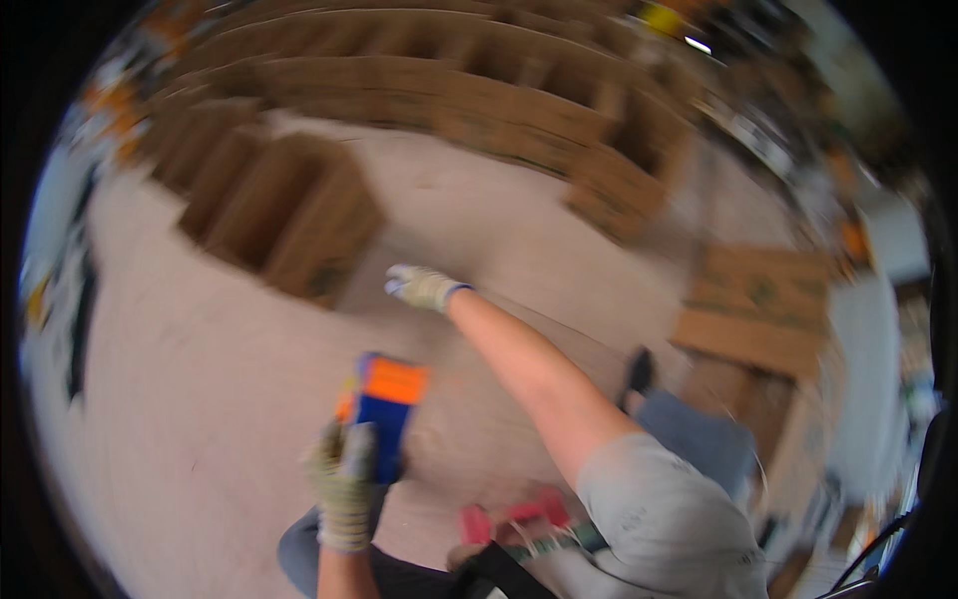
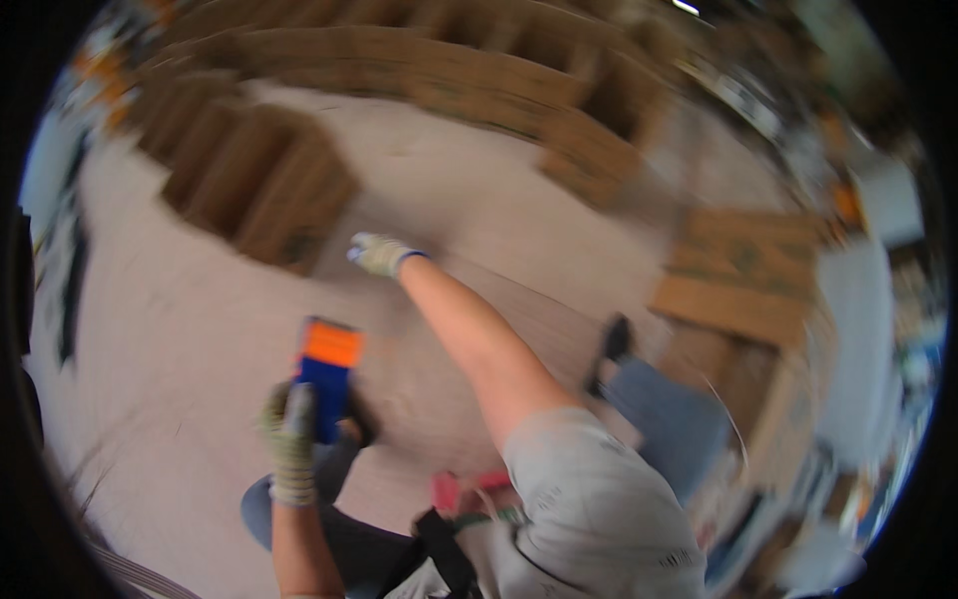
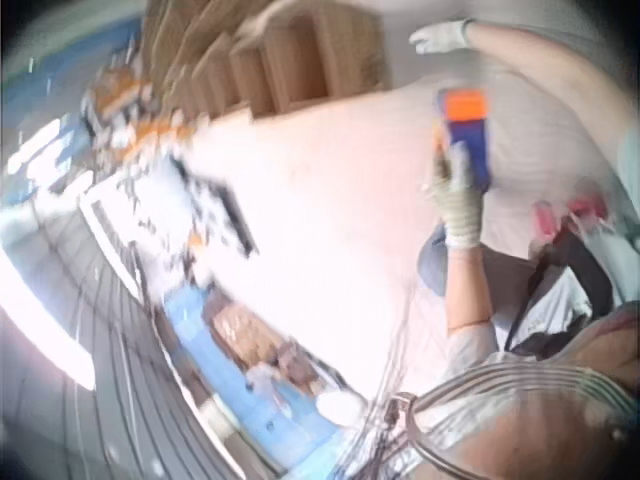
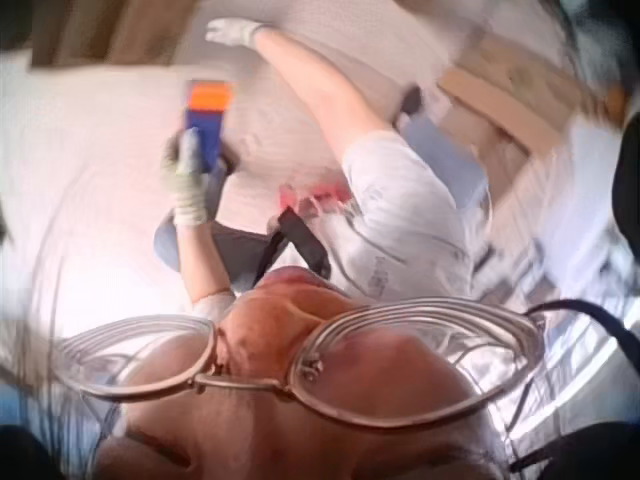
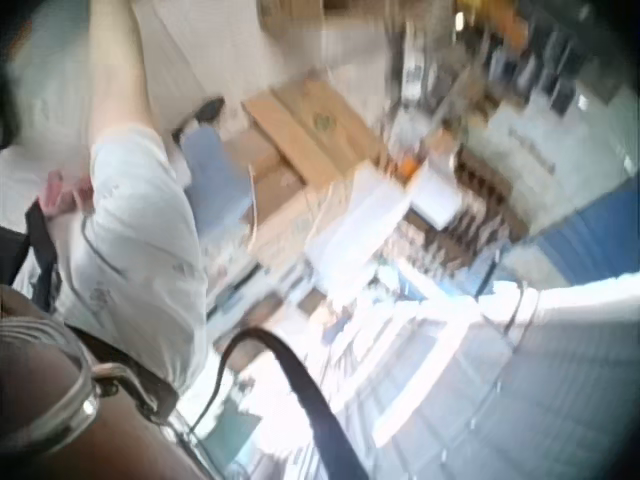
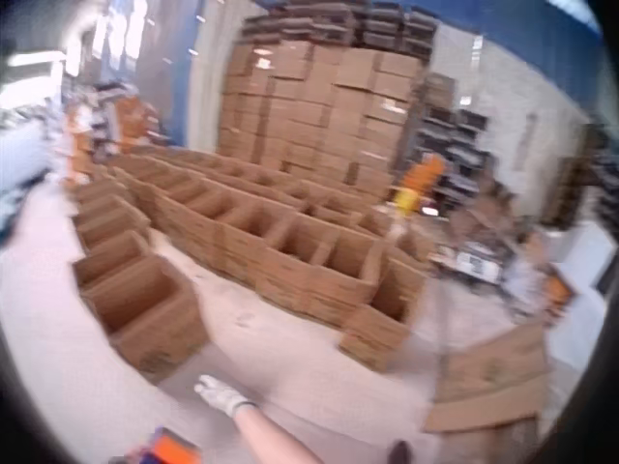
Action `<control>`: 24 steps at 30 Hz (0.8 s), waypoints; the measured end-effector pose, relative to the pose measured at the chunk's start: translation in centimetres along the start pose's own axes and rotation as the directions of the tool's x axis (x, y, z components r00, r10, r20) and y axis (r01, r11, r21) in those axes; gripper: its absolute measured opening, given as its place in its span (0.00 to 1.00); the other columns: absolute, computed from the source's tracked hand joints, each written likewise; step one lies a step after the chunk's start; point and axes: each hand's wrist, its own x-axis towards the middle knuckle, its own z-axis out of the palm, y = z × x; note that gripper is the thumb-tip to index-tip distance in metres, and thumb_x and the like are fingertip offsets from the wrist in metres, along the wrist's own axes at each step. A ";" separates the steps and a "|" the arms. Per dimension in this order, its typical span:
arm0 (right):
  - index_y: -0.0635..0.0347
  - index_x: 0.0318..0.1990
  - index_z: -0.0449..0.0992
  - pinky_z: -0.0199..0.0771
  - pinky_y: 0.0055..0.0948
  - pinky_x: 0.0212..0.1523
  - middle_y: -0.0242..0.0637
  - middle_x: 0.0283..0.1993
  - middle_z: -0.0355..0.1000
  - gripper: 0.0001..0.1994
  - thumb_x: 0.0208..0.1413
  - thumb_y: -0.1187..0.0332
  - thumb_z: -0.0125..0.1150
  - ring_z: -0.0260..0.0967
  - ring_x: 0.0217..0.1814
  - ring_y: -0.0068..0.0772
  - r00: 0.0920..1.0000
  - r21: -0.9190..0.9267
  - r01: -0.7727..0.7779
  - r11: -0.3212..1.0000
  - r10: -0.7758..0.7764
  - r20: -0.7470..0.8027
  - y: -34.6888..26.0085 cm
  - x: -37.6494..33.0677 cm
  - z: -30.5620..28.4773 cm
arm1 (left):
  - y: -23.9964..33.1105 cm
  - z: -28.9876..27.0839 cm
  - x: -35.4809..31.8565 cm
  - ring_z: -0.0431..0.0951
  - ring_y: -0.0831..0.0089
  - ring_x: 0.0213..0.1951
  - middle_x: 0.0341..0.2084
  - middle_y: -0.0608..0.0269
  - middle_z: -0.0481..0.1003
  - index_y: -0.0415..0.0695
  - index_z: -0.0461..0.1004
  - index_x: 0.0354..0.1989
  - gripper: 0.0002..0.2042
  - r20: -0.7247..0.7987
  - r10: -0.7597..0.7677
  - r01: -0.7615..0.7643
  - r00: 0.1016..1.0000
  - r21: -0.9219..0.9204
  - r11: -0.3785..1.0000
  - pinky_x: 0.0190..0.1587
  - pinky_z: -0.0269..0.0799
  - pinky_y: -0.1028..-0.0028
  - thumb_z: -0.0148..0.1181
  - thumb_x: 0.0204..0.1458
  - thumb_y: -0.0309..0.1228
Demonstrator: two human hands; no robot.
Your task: The person sits on the floor and repeatedly assembles flat-packed cardboard boxes. They fold the flaps into shape and seal the seams using a handheld tape dispenser. Completed boxes are placed into a growing stack nearby.
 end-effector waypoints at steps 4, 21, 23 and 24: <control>0.56 0.51 0.70 0.64 0.41 0.54 0.49 0.50 0.70 0.21 0.56 0.53 0.50 0.65 0.54 0.52 0.947 -0.326 -0.243 0.914 0.296 0.125 7.3 -17.5 -13.3 | -0.1 1.5 -1.6 0.62 0.82 0.20 0.16 0.71 0.67 0.41 0.70 0.24 0.13 0.107 0.063 -0.054 0.992 -0.084 0.995 0.22 0.59 0.78 0.55 0.55 0.37; 0.65 0.50 0.68 0.65 0.42 0.54 0.54 0.51 0.69 0.27 0.52 0.51 0.55 0.67 0.54 0.51 -0.229 0.480 -0.663 0.575 0.454 -0.861 14.6 -67.0 -29.1 | 4.5 14.7 -14.0 0.67 0.82 0.26 0.26 0.69 0.69 0.40 0.70 0.41 0.16 0.440 0.191 -0.069 0.878 -0.280 0.958 0.28 0.64 0.81 0.54 0.56 0.41; 0.65 0.48 0.70 0.66 0.41 0.53 0.55 0.49 0.70 0.25 0.52 0.51 0.55 0.68 0.53 0.51 -0.248 0.565 -0.603 0.563 0.540 -0.804 16.9 -65.4 -32.0 | 8.4 16.0 -17.9 0.68 0.82 0.27 0.28 0.67 0.71 0.40 0.69 0.50 0.19 0.355 0.222 -0.093 0.908 -0.344 0.934 0.30 0.66 0.81 0.57 0.54 0.38; 0.65 0.46 0.71 0.67 0.41 0.53 0.56 0.48 0.70 0.24 0.52 0.52 0.54 0.68 0.52 0.51 -0.275 0.591 -0.610 0.528 0.559 -0.783 17.8 -66.0 -33.1 | 7.8 15.8 -17.1 0.69 0.79 0.31 0.35 0.63 0.70 0.43 0.61 0.60 0.25 0.485 0.170 -0.037 0.857 -0.271 0.962 0.34 0.68 0.79 0.55 0.55 0.37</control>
